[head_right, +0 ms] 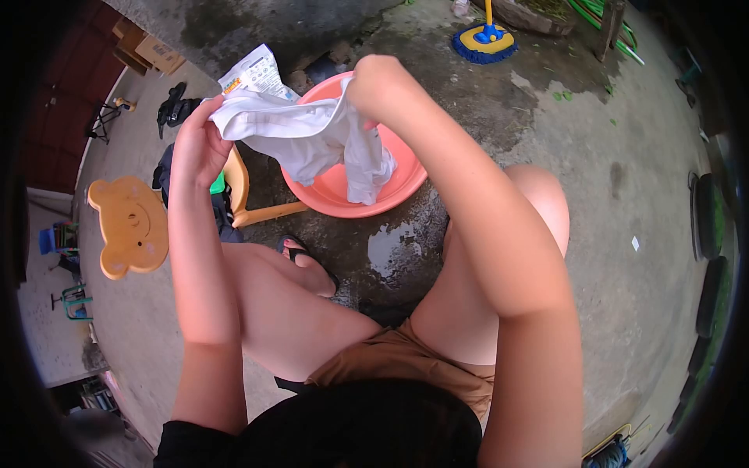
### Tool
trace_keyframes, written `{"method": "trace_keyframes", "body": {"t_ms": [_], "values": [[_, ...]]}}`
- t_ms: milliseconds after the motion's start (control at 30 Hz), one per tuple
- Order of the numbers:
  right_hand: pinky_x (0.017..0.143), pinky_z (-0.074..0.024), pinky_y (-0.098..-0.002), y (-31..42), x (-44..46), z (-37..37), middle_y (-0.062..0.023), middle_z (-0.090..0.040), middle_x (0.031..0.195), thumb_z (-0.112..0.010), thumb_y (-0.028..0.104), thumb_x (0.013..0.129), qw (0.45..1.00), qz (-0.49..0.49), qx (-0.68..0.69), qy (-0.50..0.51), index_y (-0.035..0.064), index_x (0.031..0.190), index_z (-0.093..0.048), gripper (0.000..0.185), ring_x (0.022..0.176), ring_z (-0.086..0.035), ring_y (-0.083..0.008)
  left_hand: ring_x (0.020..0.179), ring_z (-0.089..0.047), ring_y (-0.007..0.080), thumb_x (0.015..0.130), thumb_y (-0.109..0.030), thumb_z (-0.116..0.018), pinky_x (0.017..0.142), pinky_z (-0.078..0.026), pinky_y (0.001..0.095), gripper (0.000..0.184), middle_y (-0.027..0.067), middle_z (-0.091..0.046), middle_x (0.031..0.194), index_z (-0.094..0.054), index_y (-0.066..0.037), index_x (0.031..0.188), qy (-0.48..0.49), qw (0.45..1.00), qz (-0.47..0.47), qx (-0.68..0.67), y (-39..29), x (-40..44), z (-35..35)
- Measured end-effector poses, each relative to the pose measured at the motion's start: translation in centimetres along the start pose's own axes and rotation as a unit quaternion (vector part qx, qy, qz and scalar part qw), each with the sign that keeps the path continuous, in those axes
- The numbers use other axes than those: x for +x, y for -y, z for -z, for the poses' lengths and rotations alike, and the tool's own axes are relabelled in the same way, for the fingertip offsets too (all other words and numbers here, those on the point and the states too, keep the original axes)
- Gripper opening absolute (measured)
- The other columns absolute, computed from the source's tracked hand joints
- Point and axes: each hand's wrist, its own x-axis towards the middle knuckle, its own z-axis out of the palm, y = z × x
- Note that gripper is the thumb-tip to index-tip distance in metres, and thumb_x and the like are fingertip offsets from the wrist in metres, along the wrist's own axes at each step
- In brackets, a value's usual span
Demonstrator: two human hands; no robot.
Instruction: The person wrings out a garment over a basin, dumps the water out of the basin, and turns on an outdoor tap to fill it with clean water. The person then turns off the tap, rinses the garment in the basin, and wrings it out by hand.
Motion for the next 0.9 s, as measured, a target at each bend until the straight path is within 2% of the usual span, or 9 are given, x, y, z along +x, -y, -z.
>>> {"method": "trace_keyframes", "body": {"t_ms": [100, 233, 367, 467, 567, 600, 700, 800, 900], "values": [[0.052, -0.0544, -0.0308, -0.7, 0.3, 3.0, -0.014, -0.064, 0.086, -0.045, 0.014, 0.086, 0.97, 0.037, 0.192, -0.143, -0.0115, 0.097, -0.058, 0.03, 0.069, -0.067, -0.0241, 0.065, -0.063, 0.0136, 0.089, -0.022, -0.05, 0.057, -0.052, 0.023, 0.031, 0.0142, -0.066, 0.088, -0.057, 0.007, 0.096, -0.054, 0.984, 0.027, 0.17, -1.0, -0.1, 1.3], [0.058, -0.0535, -0.0281, 0.2, -1.0, 4.4, -0.007, -0.059, 0.08, -0.049, 0.019, 0.09, 0.929, 0.076, 0.277, -0.235, -0.0053, 0.091, -0.057, 0.026, 0.068, -0.061, -0.0164, 0.051, -0.053, 0.0094, 0.087, -0.033, -0.053, 0.045, -0.04, 0.0206, 0.038, 0.0091, -0.067, 0.081, -0.063, 0.004, 0.083, -0.089, 0.903, 0.028, 0.419, -2.6, -1.1, 1.4], [0.049, -0.0552, -0.0301, 0.3, -0.7, 4.3, -0.005, -0.049, 0.07, -0.05, 0.021, 0.09, 0.903, 0.122, 0.316, -0.264, -0.0016, 0.078, -0.053, 0.026, 0.062, -0.053, -0.0135, 0.071, -0.057, 0.013, 0.086, -0.039, -0.054, 0.064, -0.044, 0.0251, 0.042, 0.0129, -0.064, 0.092, -0.067, 0.001, 0.087, -0.168, 0.754, -0.152, 0.617, -1.9, -1.4, 2.4], [0.051, -0.0563, -0.0306, 0.4, -0.8, 4.7, -0.0046, -0.048, 0.07, -0.05, 0.021, 0.09, 0.891, 0.116, 0.359, -0.251, -0.0012, 0.079, -0.053, 0.024, 0.063, -0.053, -0.0134, 0.086, -0.055, 0.016, 0.089, -0.037, -0.052, 0.079, -0.044, 0.029, 0.04, 0.0126, -0.062, 0.1, -0.068, 0.0, 0.095, -0.113, 0.78, -0.311, 0.531, -0.4, 0.0, 3.5], [0.052, -0.0568, -0.0308, 0.0, -0.7, 5.2, -0.0044, -0.049, 0.071, -0.051, 0.021, 0.089, 0.888, 0.126, 0.35, -0.269, -0.0011, 0.081, -0.054, 0.024, 0.065, -0.054, -0.0129, 0.093, -0.054, 0.0177, 0.094, -0.033, -0.046, 0.086, -0.042, 0.0314, 0.04, 0.0101, -0.06, 0.105, -0.067, 0.0, 0.096, -0.038, 0.972, -0.151, 0.178, -0.5, -0.7, 1.1], [0.053, -0.0569, -0.0309, 0.2, -1.0, 5.5, -0.0043, -0.05, 0.072, -0.051, 0.021, 0.089, 0.893, 0.124, 0.33, -0.28, -0.0009, 0.081, -0.054, 0.024, 0.066, -0.055, -0.0127, 0.096, -0.053, 0.0163, 0.097, -0.032, -0.04, 0.089, -0.041, 0.031, 0.041, 0.01, -0.059, 0.109, -0.062, 0.001, 0.106, -0.023, 0.975, -0.151, 0.164, -0.5, -0.5, 1.6], [0.059, -0.0564, -0.0306, 0.0, -0.9, 6.1, -0.0041, -0.052, 0.074, -0.052, 0.022, 0.089, 0.89, 0.127, 0.314, -0.306, 0.0001, 0.08, -0.055, 0.023, 0.067, -0.055, -0.0124, 0.109, -0.051, 0.0188, 0.094, -0.026, -0.046, 0.097, -0.036, 0.0353, 0.038, 0.0113, -0.058, 0.115, -0.053, 0.005, 0.114, -0.001, 0.985, -0.166, 0.049, 0.0, 0.1, 1.8], [0.062, -0.0535, -0.0288, -0.4, -0.7, 6.8, -0.0031, -0.054, 0.074, -0.053, 0.022, 0.089, 0.892, 0.147, 0.304, -0.3, 0.0016, 0.079, -0.056, 0.022, 0.067, -0.055, -0.0117, 0.106, -0.051, 0.0179, 0.087, -0.018, -0.054, 0.098, -0.033, 0.0319, 0.034, 0.0092, -0.058, 0.111, -0.052, 0.004, 0.113, 0.077, 0.975, -0.183, 0.095, -0.2, -0.4, 1.2], [0.061, -0.0489, -0.0262, -0.5, -0.9, 7.2, -0.0022, -0.056, 0.072, -0.053, 0.021, 0.088, 0.904, 0.155, 0.26, -0.301, 0.0019, 0.079, -0.057, 0.021, 0.066, -0.054, -0.0109, 0.105, -0.05, 0.016, 0.08, -0.011, -0.058, 0.095, -0.033, 0.0288, 0.035, 0.0071, -0.057, 0.109, -0.053, 0.003, 0.111, 0.029, 0.948, -0.214, 0.232, 0.5, 0.1, 0.9]]}}
